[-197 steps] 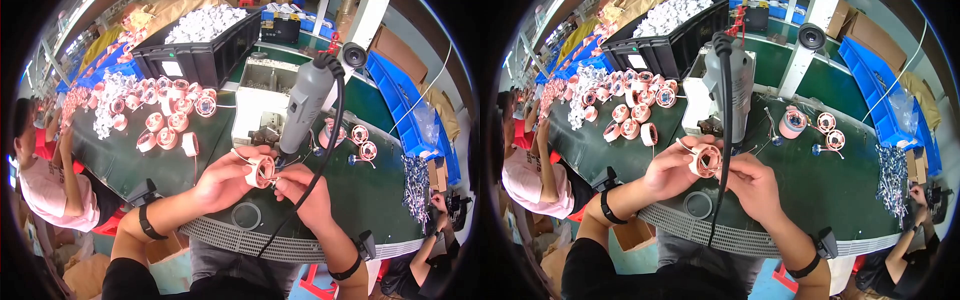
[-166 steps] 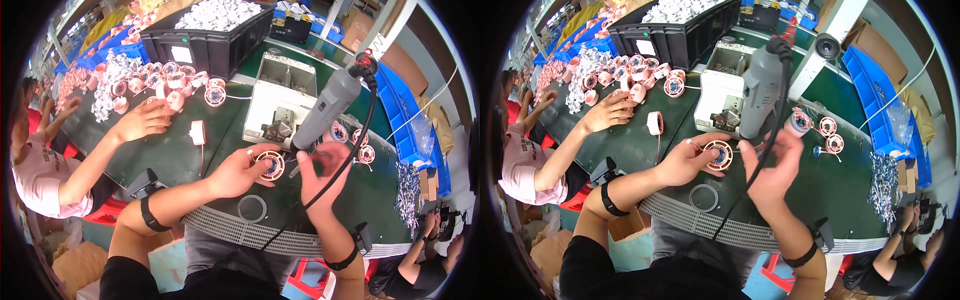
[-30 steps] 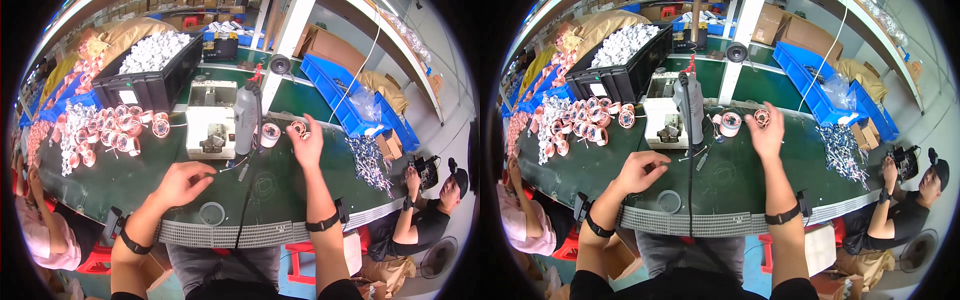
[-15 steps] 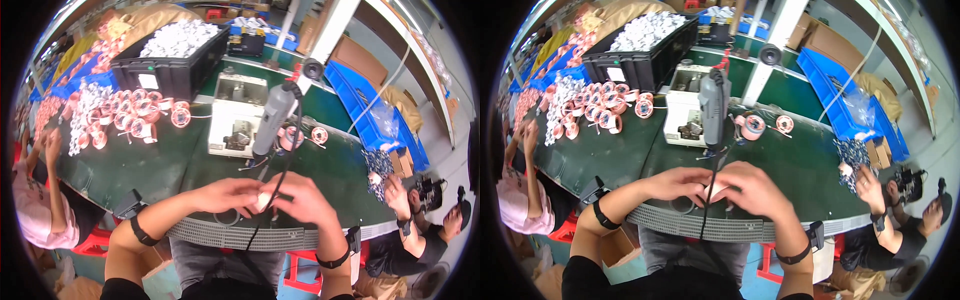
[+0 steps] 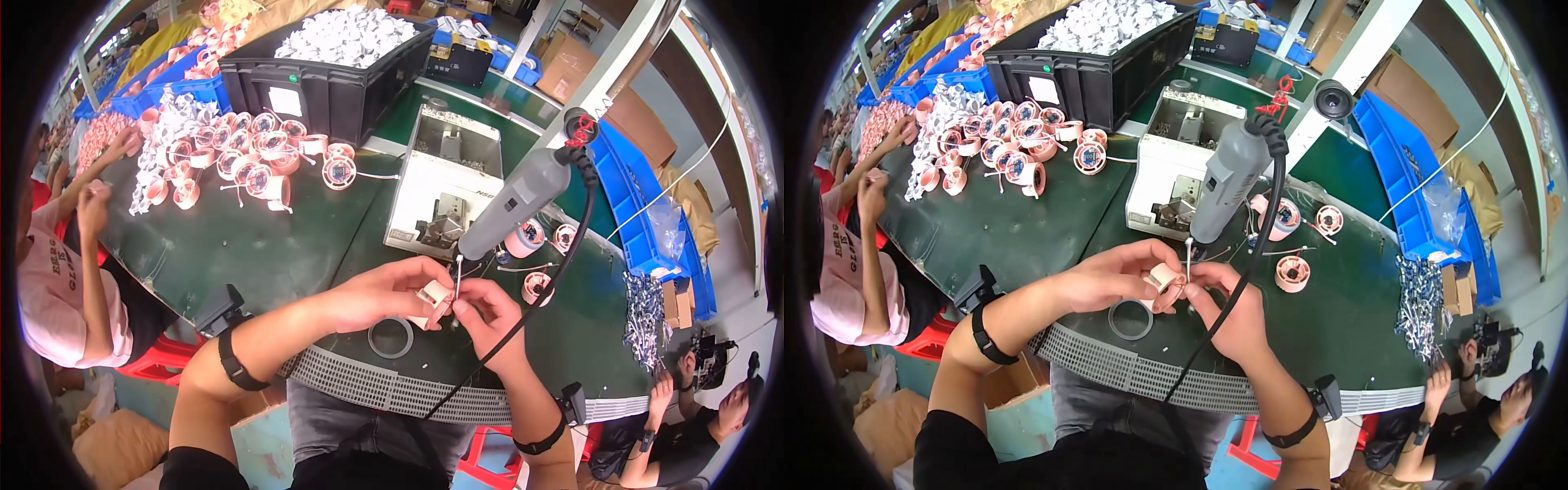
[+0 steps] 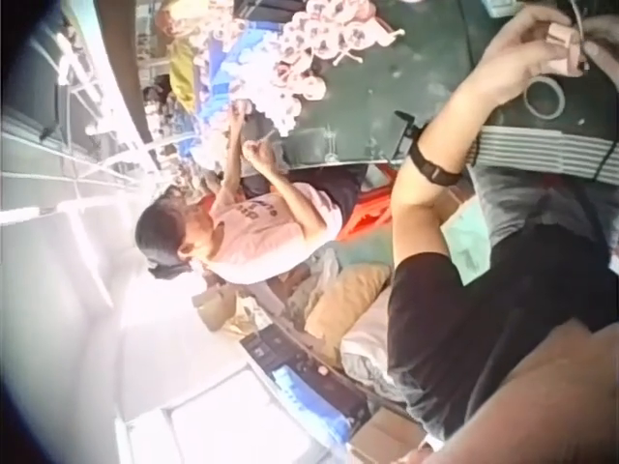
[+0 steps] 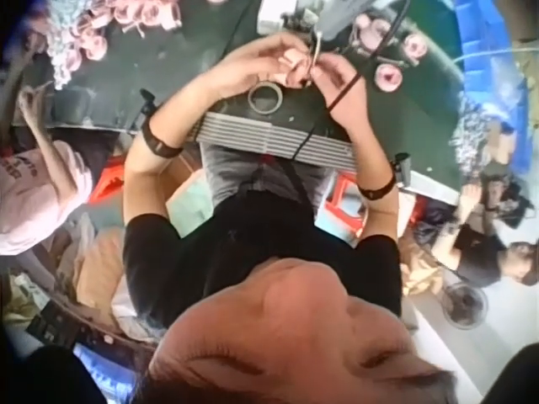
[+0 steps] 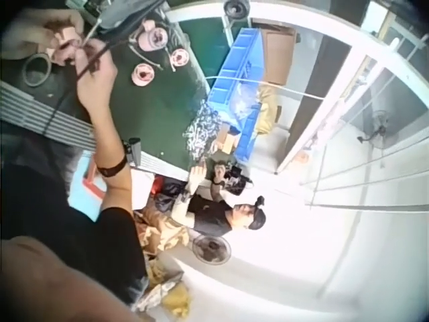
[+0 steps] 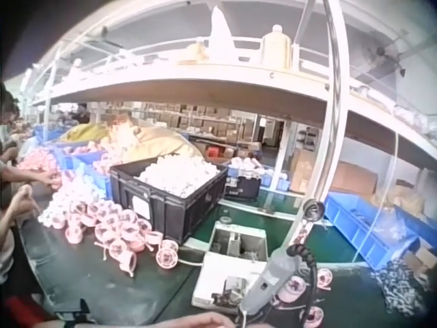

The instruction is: Assembling internal parts of a small electronic device using an electric screwdriver and hand manipulation.

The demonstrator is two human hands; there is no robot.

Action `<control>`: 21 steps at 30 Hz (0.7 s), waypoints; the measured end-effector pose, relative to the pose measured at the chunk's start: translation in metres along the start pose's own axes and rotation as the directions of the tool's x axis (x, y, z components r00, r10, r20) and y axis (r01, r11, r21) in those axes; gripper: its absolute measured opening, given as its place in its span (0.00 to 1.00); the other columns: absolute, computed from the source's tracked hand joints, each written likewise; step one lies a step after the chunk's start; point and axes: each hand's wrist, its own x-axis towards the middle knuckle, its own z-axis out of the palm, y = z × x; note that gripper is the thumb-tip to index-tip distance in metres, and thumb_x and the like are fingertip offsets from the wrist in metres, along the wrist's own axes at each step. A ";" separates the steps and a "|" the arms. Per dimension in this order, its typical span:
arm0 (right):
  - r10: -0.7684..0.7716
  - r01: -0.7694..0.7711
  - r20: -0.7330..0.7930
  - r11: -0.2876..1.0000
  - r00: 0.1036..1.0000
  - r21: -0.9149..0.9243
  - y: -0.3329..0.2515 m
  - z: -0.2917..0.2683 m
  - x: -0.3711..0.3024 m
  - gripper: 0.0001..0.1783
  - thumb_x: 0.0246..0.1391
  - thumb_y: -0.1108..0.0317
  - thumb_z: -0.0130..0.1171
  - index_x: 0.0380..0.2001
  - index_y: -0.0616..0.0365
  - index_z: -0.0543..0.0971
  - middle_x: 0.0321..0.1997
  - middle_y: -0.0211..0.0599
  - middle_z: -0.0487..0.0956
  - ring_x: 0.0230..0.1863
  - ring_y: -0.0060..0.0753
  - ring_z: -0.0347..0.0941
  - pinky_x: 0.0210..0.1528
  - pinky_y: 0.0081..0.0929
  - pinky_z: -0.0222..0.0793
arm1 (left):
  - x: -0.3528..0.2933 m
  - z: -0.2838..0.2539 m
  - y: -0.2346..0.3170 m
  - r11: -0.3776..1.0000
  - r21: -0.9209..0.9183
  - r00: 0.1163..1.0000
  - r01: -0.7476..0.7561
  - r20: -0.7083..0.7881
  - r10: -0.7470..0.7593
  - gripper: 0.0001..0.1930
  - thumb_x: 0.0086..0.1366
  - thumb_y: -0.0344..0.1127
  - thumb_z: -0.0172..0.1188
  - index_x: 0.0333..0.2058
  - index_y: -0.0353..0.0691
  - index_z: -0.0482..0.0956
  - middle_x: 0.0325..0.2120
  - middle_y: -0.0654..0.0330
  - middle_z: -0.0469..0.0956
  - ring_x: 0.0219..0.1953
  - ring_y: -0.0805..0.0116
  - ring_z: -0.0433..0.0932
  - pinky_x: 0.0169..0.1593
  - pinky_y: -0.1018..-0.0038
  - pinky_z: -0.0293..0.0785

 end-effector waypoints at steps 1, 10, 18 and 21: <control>0.049 -0.050 0.031 0.999 0.998 0.013 -0.003 -0.003 -0.001 0.10 0.60 0.76 0.60 0.44 0.67 0.77 0.39 0.36 0.81 0.42 0.25 0.79 0.49 0.25 0.75 | 0.000 0.002 -0.001 0.999 0.013 0.999 0.030 -0.012 -0.030 0.18 0.66 0.26 0.55 0.54 0.37 0.67 0.43 0.58 0.75 0.43 0.68 0.78 0.54 0.68 0.75; 0.260 -0.297 0.170 0.921 0.950 0.253 -0.006 -0.013 0.001 0.13 0.64 0.73 0.56 0.49 0.67 0.77 0.37 0.34 0.81 0.39 0.23 0.78 0.44 0.21 0.73 | 0.003 0.007 -0.003 0.992 -0.106 0.992 0.066 -0.103 -0.077 0.15 0.71 0.33 0.51 0.53 0.37 0.67 0.41 0.59 0.75 0.41 0.68 0.78 0.48 0.66 0.78; 0.284 -0.303 0.148 0.945 0.947 0.124 -0.001 -0.014 0.000 0.06 0.60 0.71 0.60 0.33 0.64 0.80 0.33 0.30 0.79 0.33 0.21 0.74 0.37 0.20 0.69 | 0.004 0.007 -0.010 0.992 -0.109 0.957 0.071 -0.274 -0.098 0.19 0.77 0.47 0.44 0.53 0.38 0.69 0.38 0.61 0.76 0.38 0.70 0.80 0.36 0.71 0.81; -0.145 0.158 0.073 0.964 0.987 -0.214 -0.001 -0.006 -0.001 0.07 0.42 0.75 0.68 0.21 0.61 0.78 0.28 0.34 0.74 0.29 0.31 0.72 0.30 0.25 0.66 | 0.006 0.007 -0.009 0.993 -0.065 0.948 0.102 -0.296 -0.117 0.19 0.77 0.48 0.44 0.52 0.37 0.70 0.38 0.60 0.77 0.38 0.70 0.80 0.36 0.71 0.81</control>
